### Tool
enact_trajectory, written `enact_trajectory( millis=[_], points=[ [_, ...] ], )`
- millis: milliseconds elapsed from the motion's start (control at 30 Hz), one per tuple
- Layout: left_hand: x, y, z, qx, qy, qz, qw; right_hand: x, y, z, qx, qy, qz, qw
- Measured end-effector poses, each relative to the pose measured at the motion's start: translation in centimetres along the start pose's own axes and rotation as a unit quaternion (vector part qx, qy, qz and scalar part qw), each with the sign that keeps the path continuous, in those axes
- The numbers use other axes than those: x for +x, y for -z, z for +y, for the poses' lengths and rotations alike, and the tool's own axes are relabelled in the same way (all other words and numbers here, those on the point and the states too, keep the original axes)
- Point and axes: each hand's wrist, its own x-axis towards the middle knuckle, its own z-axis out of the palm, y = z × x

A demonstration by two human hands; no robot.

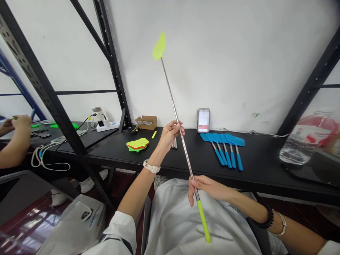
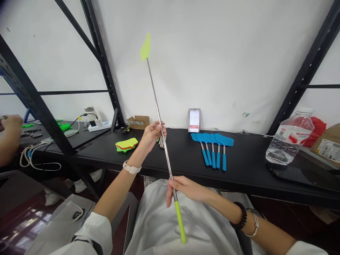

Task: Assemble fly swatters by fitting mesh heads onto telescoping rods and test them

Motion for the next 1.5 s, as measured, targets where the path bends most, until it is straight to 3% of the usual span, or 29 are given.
enact_trajectory(
  millis=[200, 533, 600, 767, 867, 967, 1133, 1300, 1500],
  points=[
    [0.2, 0.6, 0.5, -0.015, -0.006, 0.052, 0.999, 0.0, -0.9, 0.6, 0.011, 0.028, 0.031, 0.999],
    [0.2, 0.9, 1.3, -0.017, 0.002, 0.05, 0.999, 0.0, -1.3, 1.1, 0.155, 0.026, 0.031, 0.987],
    [0.3, 1.1, 1.5, -0.032, -0.006, 0.062, 0.998, 0.0, -1.3, 1.4, 0.181, 0.015, 0.004, 0.983],
    [0.3, 1.3, 2.1, -0.026, -0.019, 0.072, 0.997, -0.1, -1.2, 2.6, 0.153, -0.062, -0.138, 0.977],
    [0.3, 1.4, 2.3, -0.009, -0.032, 0.075, 0.997, -0.2, -0.4, 3.0, 0.083, -0.091, -0.213, 0.969],
    [0.4, 1.7, 2.6, 0.012, -0.049, 0.072, 0.996, -0.4, 1.1, 2.7, -0.01, -0.094, -0.237, 0.967],
    [0.4, 2.8, 3.7, 0.05, -0.099, 0.09, 0.99, -1.5, 3.6, 1.0, -0.055, -0.093, -0.189, 0.976],
    [0.2, 3.5, 4.8, 0.095, -0.11, 0.121, 0.982, -4.0, 5.4, -1.3, -0.015, -0.115, -0.066, 0.991],
    [0.1, 3.4, 5.3, 0.152, -0.085, 0.144, 0.974, -5.1, 6.3, -1.7, 0.024, -0.041, 0.074, 0.996]
  ],
)
